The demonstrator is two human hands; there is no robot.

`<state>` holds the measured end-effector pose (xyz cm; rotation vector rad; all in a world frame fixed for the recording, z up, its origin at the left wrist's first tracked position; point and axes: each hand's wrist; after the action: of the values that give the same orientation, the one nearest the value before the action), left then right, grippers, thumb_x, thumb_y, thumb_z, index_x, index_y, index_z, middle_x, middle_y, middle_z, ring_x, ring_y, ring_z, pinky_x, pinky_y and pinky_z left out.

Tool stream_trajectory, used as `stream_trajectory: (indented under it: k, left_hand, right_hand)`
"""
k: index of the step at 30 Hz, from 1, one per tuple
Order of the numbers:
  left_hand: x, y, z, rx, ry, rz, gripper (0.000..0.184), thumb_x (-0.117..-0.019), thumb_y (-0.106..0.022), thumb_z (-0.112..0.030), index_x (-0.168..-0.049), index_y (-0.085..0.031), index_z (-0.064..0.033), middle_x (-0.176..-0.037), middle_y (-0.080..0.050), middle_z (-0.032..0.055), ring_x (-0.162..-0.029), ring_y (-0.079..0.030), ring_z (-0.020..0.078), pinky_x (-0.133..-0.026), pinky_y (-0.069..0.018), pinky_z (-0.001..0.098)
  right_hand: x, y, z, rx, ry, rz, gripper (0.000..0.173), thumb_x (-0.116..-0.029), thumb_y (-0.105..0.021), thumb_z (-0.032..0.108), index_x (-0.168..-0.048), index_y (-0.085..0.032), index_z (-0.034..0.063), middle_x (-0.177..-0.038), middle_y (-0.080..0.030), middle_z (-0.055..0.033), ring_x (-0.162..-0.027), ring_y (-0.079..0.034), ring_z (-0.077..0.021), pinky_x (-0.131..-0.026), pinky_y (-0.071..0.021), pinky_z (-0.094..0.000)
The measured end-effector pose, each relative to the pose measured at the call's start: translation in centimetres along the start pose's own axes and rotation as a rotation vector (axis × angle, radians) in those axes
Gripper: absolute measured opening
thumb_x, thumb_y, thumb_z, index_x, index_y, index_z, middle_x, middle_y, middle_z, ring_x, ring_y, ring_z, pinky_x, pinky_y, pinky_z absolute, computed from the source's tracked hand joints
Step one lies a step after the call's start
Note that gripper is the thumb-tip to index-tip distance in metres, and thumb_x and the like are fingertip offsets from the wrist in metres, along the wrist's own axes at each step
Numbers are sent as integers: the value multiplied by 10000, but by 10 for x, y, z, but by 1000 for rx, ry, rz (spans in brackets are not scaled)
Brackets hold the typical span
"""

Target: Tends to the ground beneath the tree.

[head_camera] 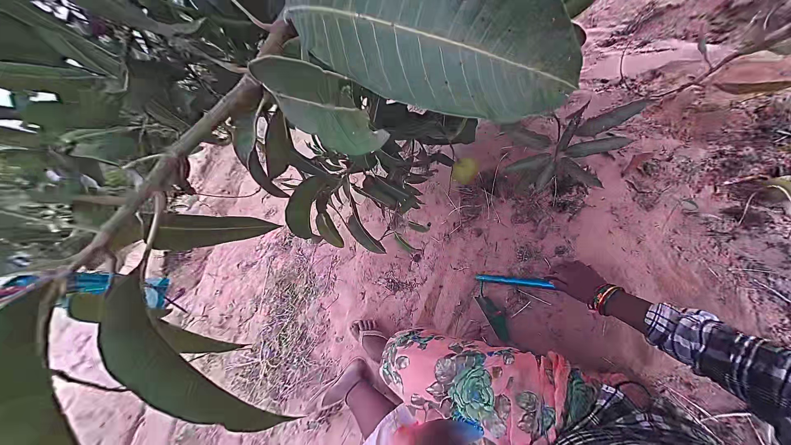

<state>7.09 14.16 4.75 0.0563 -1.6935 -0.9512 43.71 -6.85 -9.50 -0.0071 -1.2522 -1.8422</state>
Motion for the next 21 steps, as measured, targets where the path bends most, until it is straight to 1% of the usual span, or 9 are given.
stream_trajectory:
  k: [3, 5, 6, 9, 12, 16, 18, 19, 21]
  left_hand:
    - [-11, 16, 14, -56, -33, 80, 393, -1024, -608, -297, -1116, -725, 67, -1176, -708, 277, -1185, -652, 430, -1045, -464, 612]
    - [-19, 19, 38, 67, -133, 29, 319, -1007, -630, -239, -1075, -746, 50, -1103, -731, 248, -1107, -684, 393, -1015, -485, 579]
    - [-19, 22, 44, 127, -157, 9, 296, -1010, -632, -226, -1085, -756, 32, -1114, -741, 223, -1118, -690, 366, -1038, -485, 561]
    - [-19, 35, 53, 234, -239, -80, 267, -1025, -603, -175, -1073, -762, 34, -1113, -743, 209, -1105, -699, 345, -1044, -489, 550]
    - [-22, 45, 49, 239, -221, -95, 251, -1015, -615, -175, -1057, -778, 12, -1091, -760, 189, -1107, -710, 333, -1051, -496, 544]
    - [-23, 56, 41, 253, -194, -118, 253, -984, -640, -188, -992, -787, 18, -991, -770, 198, -1008, -735, 348, -974, -523, 579]
    - [-22, 58, 42, 357, -265, -165, 231, -985, -637, -155, -985, -782, 26, -945, -771, 175, -919, -748, 294, -922, -558, 522]
    - [-23, 56, 43, 465, -338, -225, 211, -987, -636, -131, -986, -771, 32, -896, -770, 140, -835, -749, 229, -866, -591, 452]
    - [-31, 51, 40, 780, -561, -348, 172, -1003, -595, -48, -1035, -727, 58, -846, -761, 48, -724, -726, 81, -759, -631, 302]
  right_hand:
    - [-9, -27, 27, 129, -15, 95, 532, -1022, -618, 336, -1470, -528, 63, -1478, -529, -237, -1385, -464, -476, -1059, -384, -698]
    - [-16, -36, 45, 165, -51, 117, 587, -1009, -643, 312, -1517, -469, 73, -1491, -510, -251, -1401, -445, -486, -1078, -366, -707]
    - [-20, -37, 55, 179, -64, 125, 590, -1011, -639, 305, -1523, -461, 74, -1498, -495, -259, -1412, -427, -490, -1084, -358, -710]
    - [-41, -30, 80, 203, -9, 53, 446, -1045, -575, 330, -1411, -601, 77, -1472, -524, -245, -1409, -429, -474, -1087, -357, -694]
    - [-74, -8, 106, 220, 129, -89, 353, -1057, -533, 258, -1328, -665, 74, -1431, -571, -202, -1390, -466, -431, -1088, -361, -666]
    - [-170, 26, 147, 241, 335, -356, 362, -982, -650, 161, -1337, -682, 96, -1496, -548, -158, -1441, -435, -406, -1102, -352, -694]
    - [-226, 42, 165, 272, 385, -414, 493, -958, -685, 219, -1440, -609, 155, -1573, -465, -176, -1489, -360, -440, -1125, -293, -745]
    - [-249, 49, 171, 262, 395, -436, 559, -929, -730, 249, -1464, -586, 176, -1586, -441, -197, -1498, -329, -470, -1143, -233, -773]
    - [-252, 80, 190, 163, 311, -342, 595, -929, -714, 165, -1497, -544, 112, -1619, -359, -269, -1516, -238, -530, -1177, -139, -767]
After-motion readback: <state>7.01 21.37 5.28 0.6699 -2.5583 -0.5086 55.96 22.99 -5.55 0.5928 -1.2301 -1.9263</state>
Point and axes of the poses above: each hand's wrist, its own x-axis away from the middle knuckle, its own y-axis out of the back of the hand, z = x × y
